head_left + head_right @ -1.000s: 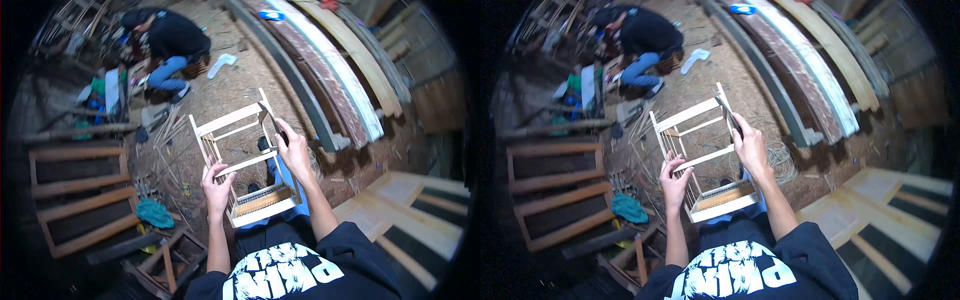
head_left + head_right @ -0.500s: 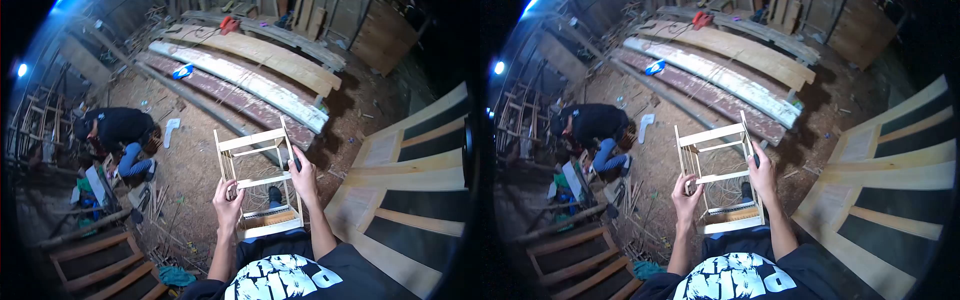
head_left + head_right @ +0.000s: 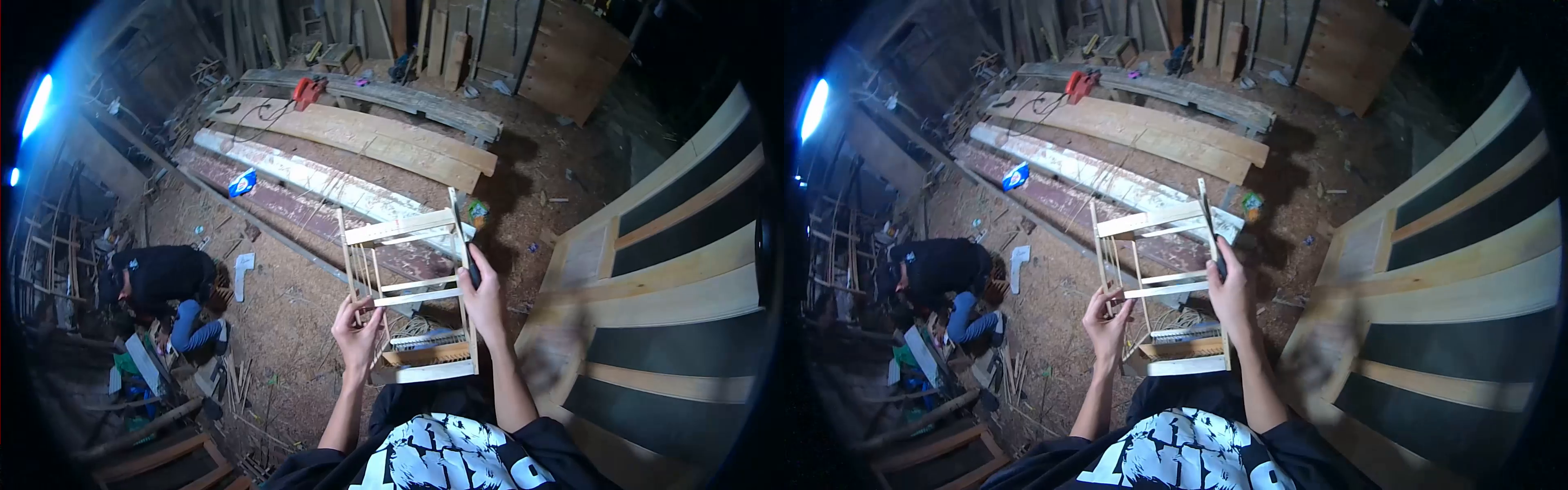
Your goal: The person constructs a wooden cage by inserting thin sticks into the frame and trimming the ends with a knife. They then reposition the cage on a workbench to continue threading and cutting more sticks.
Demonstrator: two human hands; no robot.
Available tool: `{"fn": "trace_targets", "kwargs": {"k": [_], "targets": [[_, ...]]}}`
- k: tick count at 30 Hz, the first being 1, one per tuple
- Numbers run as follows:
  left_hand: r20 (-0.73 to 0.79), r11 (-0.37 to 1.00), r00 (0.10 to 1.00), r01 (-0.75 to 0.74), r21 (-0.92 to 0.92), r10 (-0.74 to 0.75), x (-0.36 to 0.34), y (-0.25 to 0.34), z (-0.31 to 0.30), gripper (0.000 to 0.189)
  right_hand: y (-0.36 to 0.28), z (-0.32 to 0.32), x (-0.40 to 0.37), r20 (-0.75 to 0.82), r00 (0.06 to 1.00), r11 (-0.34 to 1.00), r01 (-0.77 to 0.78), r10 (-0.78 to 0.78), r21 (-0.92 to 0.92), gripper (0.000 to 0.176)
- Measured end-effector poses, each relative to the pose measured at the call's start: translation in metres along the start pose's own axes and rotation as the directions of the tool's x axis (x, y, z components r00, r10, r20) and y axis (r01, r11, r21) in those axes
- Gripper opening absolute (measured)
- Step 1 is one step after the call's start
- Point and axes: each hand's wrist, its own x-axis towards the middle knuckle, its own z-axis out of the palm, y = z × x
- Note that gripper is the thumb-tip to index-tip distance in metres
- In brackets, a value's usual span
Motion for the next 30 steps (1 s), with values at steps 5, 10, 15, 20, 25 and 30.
{"fn": "trace_targets", "kwargs": {"k": [5, 10, 15, 20, 25, 30], "targets": [[-0.044, 0.992, 0.996, 0.068, -0.106, -0.072, 0.052, 0.02, 0.042, 0.027, 0.004, -0.013, 0.051, 0.086, 0.993, 0.992, 0.084, -0.076, -0.091, 0.053], [-0.087, 0.997, 0.994, 0.065, 0.035, -0.062, 0.117, 0.01, 0.101, 0.026, 0.048, 0.007, 0.144, 0.106, 0.982, 0.974, 0.169, -0.155, -0.147, 0.051], [-0.269, 0.967, 0.93, 0.228, -0.111, -0.25, 0.181, -0.046, 0.172, 0.025, 0.108, 0.05, 0.265, 0.331, 0.934, 0.98, 0.175, -0.134, -0.096, 0.05], [-0.382, 0.959, 0.882, 0.28, -0.041, -0.274, 0.23, -0.047, 0.23, 0.024, 0.099, 0.061, 0.378, 0.547, 0.837, 0.985, 0.082, 0.016, -0.154, 0.045], [-0.46, 0.95, 0.833, 0.292, -0.108, -0.308, 0.289, -0.02, 0.282, 0.024, 0.104, 0.067, 0.451, 0.542, 0.835, 0.951, 0.087, 0.092, -0.295, 0.043], [-0.511, 0.932, 0.785, 0.344, -0.111, -0.351, 0.331, -0.026, 0.317, 0.023, 0.122, 0.084, 0.515, 0.614, 0.789, 0.961, 0.185, -0.022, -0.204, 0.044]]}}
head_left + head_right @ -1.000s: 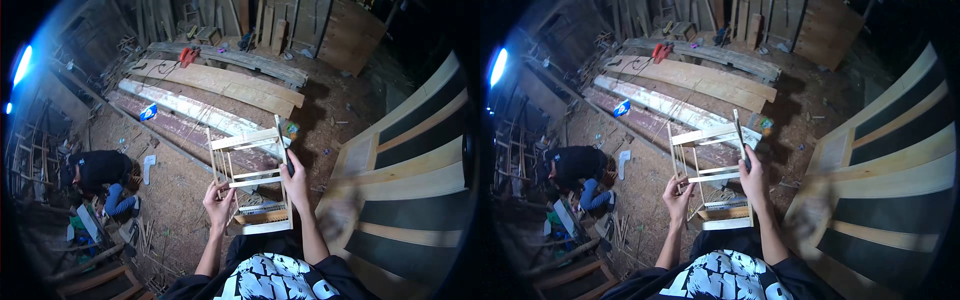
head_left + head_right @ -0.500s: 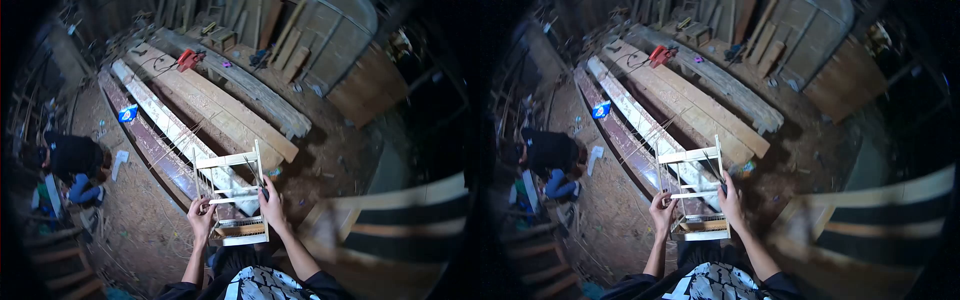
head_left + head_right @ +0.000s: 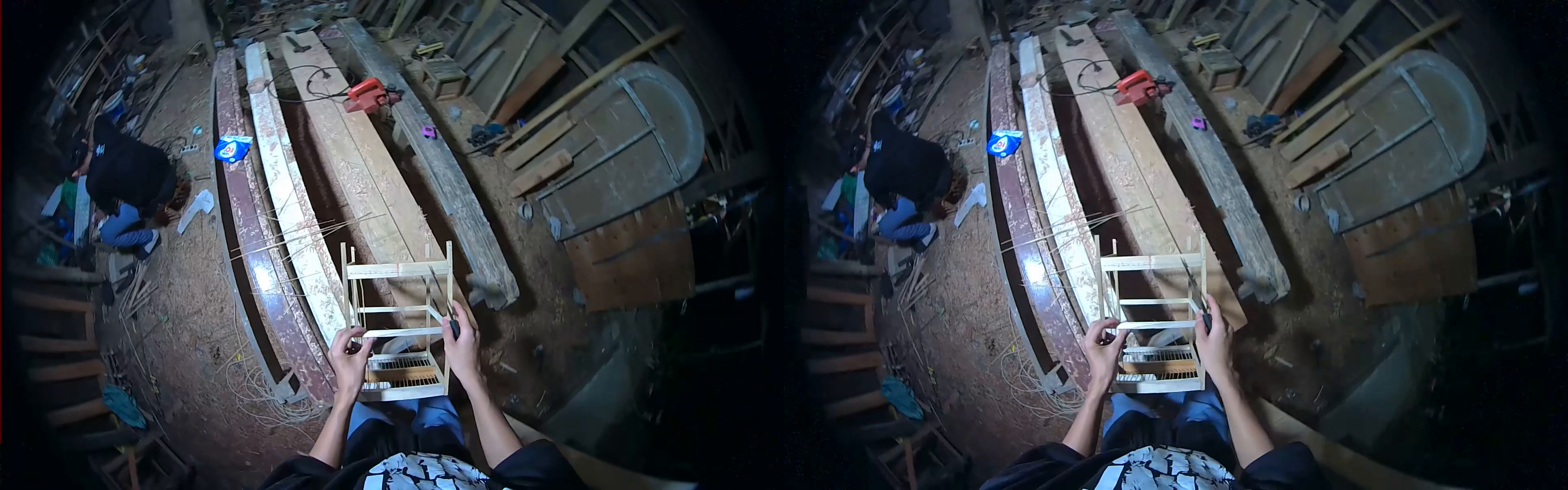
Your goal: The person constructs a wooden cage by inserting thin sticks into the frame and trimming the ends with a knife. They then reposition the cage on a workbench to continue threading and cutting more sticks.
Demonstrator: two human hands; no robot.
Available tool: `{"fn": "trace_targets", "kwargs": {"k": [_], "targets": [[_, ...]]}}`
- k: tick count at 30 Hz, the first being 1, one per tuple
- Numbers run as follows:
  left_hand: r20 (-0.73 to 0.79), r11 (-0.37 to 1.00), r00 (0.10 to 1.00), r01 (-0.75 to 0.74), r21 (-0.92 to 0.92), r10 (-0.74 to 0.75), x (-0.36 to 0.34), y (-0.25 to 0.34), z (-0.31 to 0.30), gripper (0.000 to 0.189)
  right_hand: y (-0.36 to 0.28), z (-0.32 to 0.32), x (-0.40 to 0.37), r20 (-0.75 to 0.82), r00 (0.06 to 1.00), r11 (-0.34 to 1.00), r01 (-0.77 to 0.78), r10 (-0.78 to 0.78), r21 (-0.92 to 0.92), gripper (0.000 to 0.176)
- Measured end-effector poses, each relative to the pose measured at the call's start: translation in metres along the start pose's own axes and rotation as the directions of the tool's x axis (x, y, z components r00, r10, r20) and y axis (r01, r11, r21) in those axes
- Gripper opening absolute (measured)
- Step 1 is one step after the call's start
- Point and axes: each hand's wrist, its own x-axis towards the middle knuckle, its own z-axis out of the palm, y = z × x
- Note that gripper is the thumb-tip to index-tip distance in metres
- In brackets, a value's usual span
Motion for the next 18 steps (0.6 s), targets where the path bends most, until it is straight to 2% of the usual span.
{"fn": "trace_targets", "kwargs": {"k": [2, 4, 5, 6, 8, 9, 10, 11, 13, 14, 15, 18], "targets": [[-0.035, 0.999, 0.998, 0.043, 0.008, -0.043, 0.001, -0.003, 0.023, 0.024, 0.013, -0.006, 0.023, 0.024, 0.998, 0.997, 0.052, -0.05, -0.064, 0.044], [-0.08, 0.976, 0.98, 0.17, -0.134, -0.182, 0.0, -0.008, 0.047, 0.025, 0.022, -0.014, 0.045, 0.068, 0.997, 0.998, 0.027, -0.023, -0.049, 0.045], [-0.1, 0.961, 0.969, 0.203, -0.188, -0.225, 0.0, -0.012, 0.059, 0.025, 0.026, -0.02, 0.057, 0.087, 0.994, 0.996, 0.07, -0.065, -0.061, 0.045], [-0.124, 0.961, 0.966, 0.201, -0.188, -0.226, 0.003, -0.003, 0.066, 0.025, 0.023, -0.025, 0.07, 0.108, 0.988, 0.991, 0.117, -0.11, -0.068, 0.046], [-0.162, 0.921, 0.941, 0.239, -0.308, -0.299, 0.005, 0.017, 0.079, 0.024, 0.018, -0.041, 0.092, 0.197, 0.973, 0.993, 0.12, -0.12, 0.016, 0.05], [-0.198, 0.921, 0.931, 0.238, -0.307, -0.306, 0.007, 0.026, 0.086, 0.024, 0.021, -0.048, 0.104, 0.227, 0.947, 0.971, 0.238, -0.229, -0.011, 0.051], [-0.216, 0.875, 0.902, 0.267, -0.403, -0.375, 0.008, 0.031, 0.094, 0.024, 0.026, -0.054, 0.119, 0.258, 0.906, 0.934, 0.356, -0.336, -0.032, 0.053], [-0.244, 0.881, 0.894, 0.264, -0.391, -0.376, 0.008, 0.032, 0.101, 0.025, 0.042, -0.053, 0.132, 0.261, 0.847, 0.884, 0.462, -0.463, 0.068, 0.06], [-0.273, 0.873, 0.869, 0.29, -0.393, -0.412, 0.002, 0.055, 0.11, 0.026, 0.042, -0.065, 0.145, 0.304, 0.833, 0.885, 0.456, -0.463, 0.096, 0.063], [-0.267, 0.83, 0.86, 0.268, -0.489, -0.435, -0.002, 0.058, 0.117, 0.028, 0.04, -0.068, 0.149, 0.325, 0.82, 0.881, 0.461, -0.47, 0.11, 0.066], [-0.312, 0.864, 0.858, 0.251, -0.437, -0.407, -0.003, 0.067, 0.122, 0.028, 0.042, -0.063, 0.155, 0.326, 0.822, 0.878, 0.386, -0.467, 0.283, 0.069], [-0.397, 0.912, 0.857, 0.181, -0.369, -0.33, -0.014, 0.087, 0.131, 0.028, 0.046, -0.075, 0.159, 0.339, 0.809, 0.871, 0.389, -0.479, 0.301, 0.065]]}}
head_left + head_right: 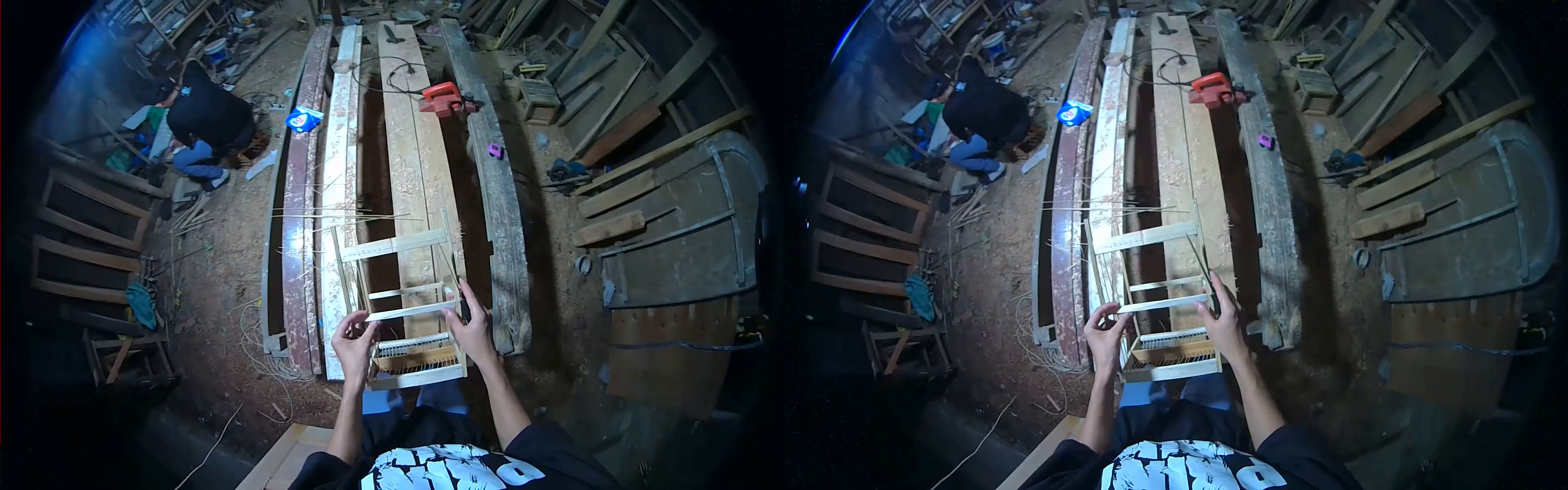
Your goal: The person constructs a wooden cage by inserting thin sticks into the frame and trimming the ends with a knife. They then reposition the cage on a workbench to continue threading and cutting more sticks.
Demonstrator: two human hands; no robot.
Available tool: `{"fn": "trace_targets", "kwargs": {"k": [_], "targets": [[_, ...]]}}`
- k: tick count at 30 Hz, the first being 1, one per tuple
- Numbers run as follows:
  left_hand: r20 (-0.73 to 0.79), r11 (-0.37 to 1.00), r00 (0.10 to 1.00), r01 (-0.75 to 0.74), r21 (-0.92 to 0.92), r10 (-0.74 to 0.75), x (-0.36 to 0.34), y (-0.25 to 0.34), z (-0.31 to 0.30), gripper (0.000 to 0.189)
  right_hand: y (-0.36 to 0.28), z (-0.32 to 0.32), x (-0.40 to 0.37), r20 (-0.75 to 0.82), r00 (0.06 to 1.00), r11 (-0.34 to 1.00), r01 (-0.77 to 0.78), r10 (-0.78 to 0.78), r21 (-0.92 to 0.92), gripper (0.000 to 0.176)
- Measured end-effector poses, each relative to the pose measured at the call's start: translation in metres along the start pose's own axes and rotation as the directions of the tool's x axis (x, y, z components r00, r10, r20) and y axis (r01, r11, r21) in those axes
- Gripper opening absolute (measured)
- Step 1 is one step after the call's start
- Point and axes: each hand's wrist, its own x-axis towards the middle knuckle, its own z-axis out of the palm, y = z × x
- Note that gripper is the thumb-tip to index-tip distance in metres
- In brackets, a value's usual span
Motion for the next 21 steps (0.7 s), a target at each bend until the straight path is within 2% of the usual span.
{"fn": "trace_targets", "kwargs": {"k": [2, 3, 4, 6, 7, 8, 10, 12, 15, 16, 18, 19, 21], "targets": [[-0.005, 0.99, 0.999, -0.036, 0.139, 0.037, -0.003, 0.006, -0.001, 0.03, -0.004, -0.002, -0.001, -0.027, 0.999, 1.0, 0.021, -0.022, -0.022, 0.065], [0.066, 0.941, 0.979, -0.206, 0.267, 0.195, 0.001, 0.01, -0.004, 0.033, -0.006, -0.002, -0.002, -0.05, 0.998, 0.998, 0.025, -0.028, -0.059, 0.065], [0.154, 0.892, 0.958, -0.281, 0.354, 0.241, 0.002, 0.013, -0.012, 0.042, -0.004, 0.0, -0.002, -0.056, 0.998, 0.998, 0.034, -0.037, -0.055, 0.065], [0.277, 0.839, 0.906, -0.407, 0.361, 0.32, 0.007, 0.016, -0.023, 0.058, -0.007, 0.006, -0.002, -0.119, 0.993, 1.0, -0.02, 0.021, 0.008, 0.064], [0.326, 0.862, 0.888, -0.418, 0.287, 0.323, 0.013, 0.011, -0.03, 0.072, -0.012, 0.011, -0.001, -0.161, 0.987, 0.999, 0.009, -0.015, -0.034, 0.063], [0.356, 0.905, 0.889, -0.374, 0.203, 0.288, 0.022, 0.008, -0.036, 0.075, -0.017, 0.015, 0.0, -0.168, 0.986, 0.999, 0.01, -0.017, -0.041, 0.063], [0.312, 0.97, 0.919, -0.236, -0.059, 0.243, 0.03, 0.012, -0.041, 0.069, -0.029, 0.023, 0.004, -0.178, 0.984, 0.999, -0.018, 0.009, -0.047, 0.062], [0.419, 0.966, 0.88, -0.256, 0.019, 0.225, 0.055, -0.002, -0.056, 0.07, -0.037, 0.037, 0.013, -0.184, 0.983, 0.99, -0.023, -0.003, -0.137, 0.06], [0.39, 0.85, 0.845, -0.474, 0.229, 0.366, 0.066, 0.028, -0.074, 0.076, -0.06, 0.056, 0.033, -0.134, 0.991, 0.993, -0.027, 0.012, -0.114, 0.059], [0.351, 0.885, 0.875, -0.419, 0.205, 0.333, 0.063, 0.048, -0.078, 0.076, -0.069, 0.061, 0.035, -0.134, 0.991, 0.992, -0.024, 0.008, -0.123, 0.059], [0.35, 0.897, 0.875, -0.409, 0.169, 0.334, 0.074, 0.046, -0.095, 0.079, -0.09, 0.069, 0.045, -0.062, 0.998, 0.985, -0.003, -0.008, -0.175, 0.059], [0.322, 0.872, 0.867, -0.453, 0.187, 0.381, 0.073, 0.045, -0.101, 0.072, -0.099, 0.073, 0.046, -0.028, 0.998, 0.995, -0.052, 0.05, -0.084, 0.058], [0.303, 0.888, 0.877, -0.432, 0.156, 0.373, 0.07, 0.047, -0.11, 0.071, -0.102, 0.082, 0.048, -0.014, 1.0, 0.997, -0.009, 0.008, -0.074, 0.057]]}}
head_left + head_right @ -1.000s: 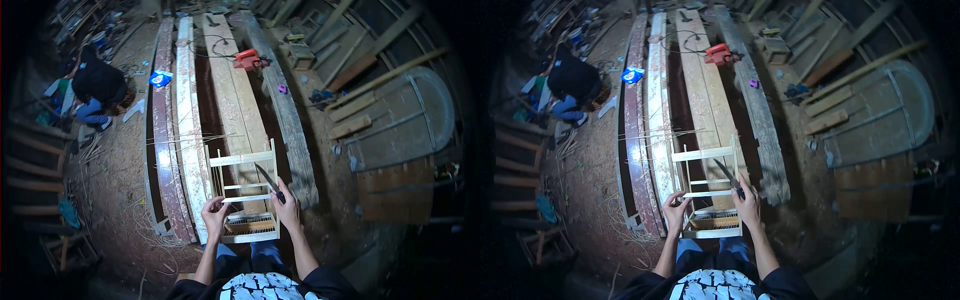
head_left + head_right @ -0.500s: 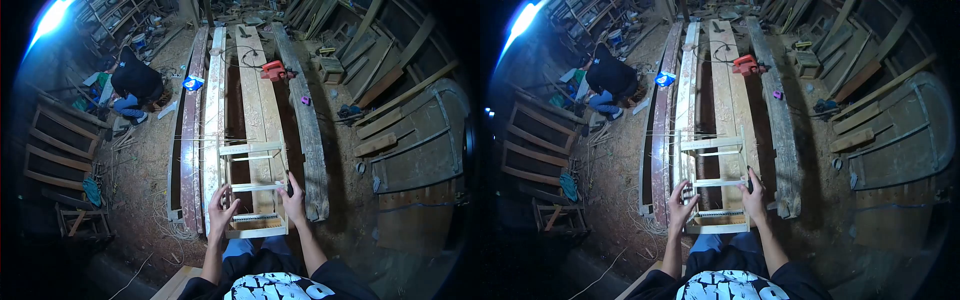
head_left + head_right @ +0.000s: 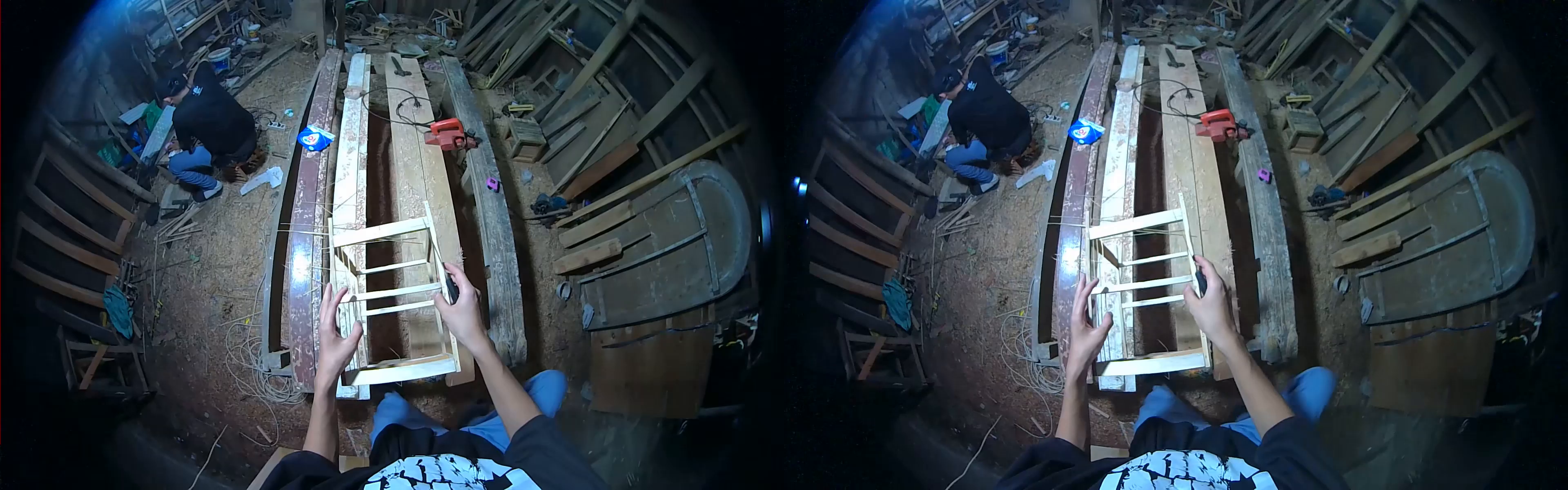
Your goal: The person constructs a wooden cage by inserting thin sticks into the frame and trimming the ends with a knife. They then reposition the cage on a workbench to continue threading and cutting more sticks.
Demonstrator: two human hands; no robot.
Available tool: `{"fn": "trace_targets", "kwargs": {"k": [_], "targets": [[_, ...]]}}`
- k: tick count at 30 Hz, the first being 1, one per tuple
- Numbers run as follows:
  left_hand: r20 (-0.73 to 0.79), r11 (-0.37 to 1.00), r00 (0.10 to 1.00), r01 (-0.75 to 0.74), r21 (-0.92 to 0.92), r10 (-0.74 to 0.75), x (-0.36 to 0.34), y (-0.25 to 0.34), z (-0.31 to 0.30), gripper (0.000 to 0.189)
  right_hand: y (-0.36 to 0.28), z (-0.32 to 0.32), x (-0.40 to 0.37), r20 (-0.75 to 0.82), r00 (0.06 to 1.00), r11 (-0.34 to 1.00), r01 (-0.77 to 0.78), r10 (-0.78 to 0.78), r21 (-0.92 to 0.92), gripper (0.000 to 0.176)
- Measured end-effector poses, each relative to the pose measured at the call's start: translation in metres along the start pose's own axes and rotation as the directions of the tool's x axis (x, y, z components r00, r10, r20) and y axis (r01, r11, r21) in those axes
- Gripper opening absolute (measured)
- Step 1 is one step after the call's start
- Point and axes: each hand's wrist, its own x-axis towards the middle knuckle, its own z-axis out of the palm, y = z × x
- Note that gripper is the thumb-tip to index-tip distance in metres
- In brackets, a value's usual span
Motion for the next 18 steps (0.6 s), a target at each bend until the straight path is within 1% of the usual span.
{"fn": "trace_targets", "kwargs": {"k": [1, 2, 3, 5, 6, 8, 10, 11, 12, 13, 15, 16, 17, 18], "targets": [[-0.003, 0.999, 1.0, 0.018, -0.029, -0.018, -0.004, 0.003, -0.002, 0.069, -0.002, 0.003, -0.001, 0.003, 1.0, 0.999, 0.028, -0.028, 0.018, 0.056], [-0.018, 1.0, 1.0, 0.012, 0.017, -0.011, -0.006, 0.006, -0.002, 0.067, -0.002, 0.004, -0.003, -0.001, 1.0, 0.999, 0.026, -0.026, 0.044, 0.051], [-0.037, 1.0, 0.999, 0.016, 0.0, -0.016, -0.007, 0.01, -0.001, 0.066, -0.014, 0.001, -0.003, 0.027, 0.999, 1.0, -0.018, 0.018, 0.004, 0.047], [-0.068, 0.999, 0.997, -0.023, 0.034, 0.025, -0.006, 0.013, 0.001, 0.062, -0.013, 0.002, -0.002, -0.004, 0.998, 0.998, 0.055, -0.055, -0.016, 0.044], [-0.073, 0.999, 0.997, -0.028, 0.033, 0.03, -0.006, 0.014, 0.002, 0.062, -0.01, 0.001, 0.0, -0.003, 0.998, 0.998, 0.062, -0.062, -0.016, 0.044], [-0.092, 0.993, 0.993, -0.059, 0.107, 0.069, 0.003, 0.015, 0.005, 0.057, -0.006, 0.0, 0.014, -0.013, 0.972, 0.969, 0.233, -0.235, -0.089, 0.043], [-0.13, 0.992, 0.988, -0.068, 0.106, 0.081, 0.009, 0.017, 0.01, 0.055, -0.012, -0.006, 0.028, 0.027, 0.971, 0.966, 0.24, -0.239, -0.096, 0.042], [-0.153, 0.991, 0.984, -0.081, 0.104, 0.096, 0.016, 0.018, 0.012, 0.053, -0.014, -0.007, 0.039, 0.055, 0.971, 0.965, 0.239, -0.234, -0.108, 0.042], [-0.185, 0.985, 0.976, -0.09, 0.145, 0.116, 0.023, 0.009, 0.017, 0.051, -0.005, -0.003, 0.053, 0.038, 0.949, 0.946, 0.316, -0.314, -0.076, 0.042], [-0.187, 0.991, 0.979, -0.063, 0.116, 0.084, 0.028, 0.006, 0.022, 0.052, -0.001, -0.001, 0.064, 0.052, 0.941, 0.939, 0.338, -0.335, -0.061, 0.042], [-0.234, 0.985, 0.969, -0.037, 0.17, 0.077, 0.042, 0.002, 0.034, 0.051, 0.009, 0.003, 0.096, 0.134, 0.951, 0.96, 0.281, -0.278, -0.004, 0.042], [-0.269, 0.992, 0.962, -0.004, 0.127, 0.038, 0.052, -0.002, 0.043, 0.05, 0.016, 0.006, 0.114, 0.169, 0.943, 0.956, 0.292, -0.286, -0.014, 0.042], [-0.286, 0.992, 0.958, 0.013, 0.129, 0.025, 0.063, -0.005, 0.051, 0.05, 0.028, 0.01, 0.132, 0.18, 0.938, 0.954, 0.299, -0.295, 0.002, 0.042], [-0.312, 0.982, 0.949, 0.018, 0.19, 0.043, 0.078, -0.01, 0.061, 0.049, 0.04, 0.016, 0.154, 0.188, 0.932, 0.95, 0.313, -0.309, 0.009, 0.042]]}}
